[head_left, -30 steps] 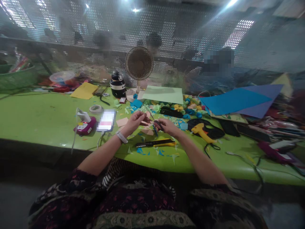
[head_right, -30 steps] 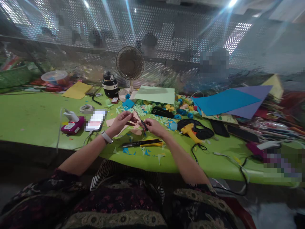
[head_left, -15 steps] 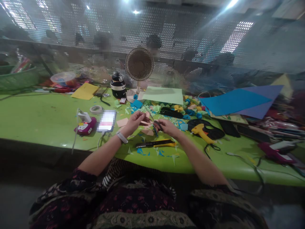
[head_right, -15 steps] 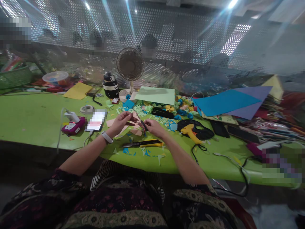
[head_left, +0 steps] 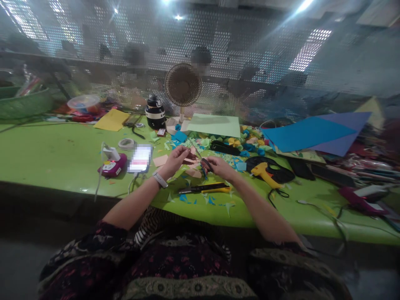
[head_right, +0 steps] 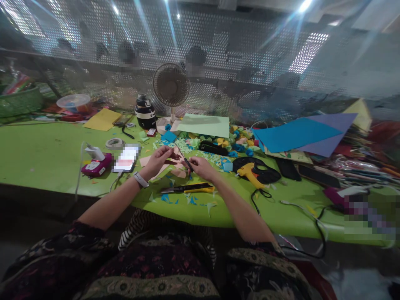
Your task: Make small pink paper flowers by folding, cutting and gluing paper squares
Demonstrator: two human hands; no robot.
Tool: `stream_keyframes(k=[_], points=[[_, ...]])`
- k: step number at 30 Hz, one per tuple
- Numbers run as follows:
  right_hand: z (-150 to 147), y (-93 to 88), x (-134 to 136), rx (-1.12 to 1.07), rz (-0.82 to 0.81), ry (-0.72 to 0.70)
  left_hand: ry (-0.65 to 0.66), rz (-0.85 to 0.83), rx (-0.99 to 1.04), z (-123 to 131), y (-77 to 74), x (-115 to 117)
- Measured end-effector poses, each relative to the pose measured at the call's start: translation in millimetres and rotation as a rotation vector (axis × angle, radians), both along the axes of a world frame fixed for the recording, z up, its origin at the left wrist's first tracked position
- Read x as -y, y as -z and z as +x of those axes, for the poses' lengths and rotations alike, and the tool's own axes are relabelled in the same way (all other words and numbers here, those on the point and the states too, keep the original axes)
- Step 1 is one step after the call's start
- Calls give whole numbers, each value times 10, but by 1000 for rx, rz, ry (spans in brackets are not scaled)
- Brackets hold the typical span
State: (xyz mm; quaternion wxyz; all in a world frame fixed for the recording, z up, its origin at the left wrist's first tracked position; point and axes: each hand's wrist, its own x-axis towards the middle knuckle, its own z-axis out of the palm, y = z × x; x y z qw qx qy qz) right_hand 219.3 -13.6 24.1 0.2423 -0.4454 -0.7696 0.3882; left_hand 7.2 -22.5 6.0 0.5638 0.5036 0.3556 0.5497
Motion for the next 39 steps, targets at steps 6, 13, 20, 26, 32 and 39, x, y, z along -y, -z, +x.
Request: stream_keyframes(k=[6, 13, 20, 26, 32, 39], points=[[6, 21, -15, -25, -6, -3, -16, -7, 0, -1, -16, 2], [2, 24, -15, -37, -8, 3, -16, -16, 6, 0, -15, -6], [-9, 45, -18, -49, 21, 17, -16, -17, -4, -14, -16, -6], [57, -3, -76, -136, 20, 186, -26, -48, 28, -14, -17, -12], [321, -1, -270, 109, 172, 433, -11, -75, 45, -20, -26, -13], [505, 160, -475, 491, 308, 565, 12, -85, 42, -24, -6, -23]])
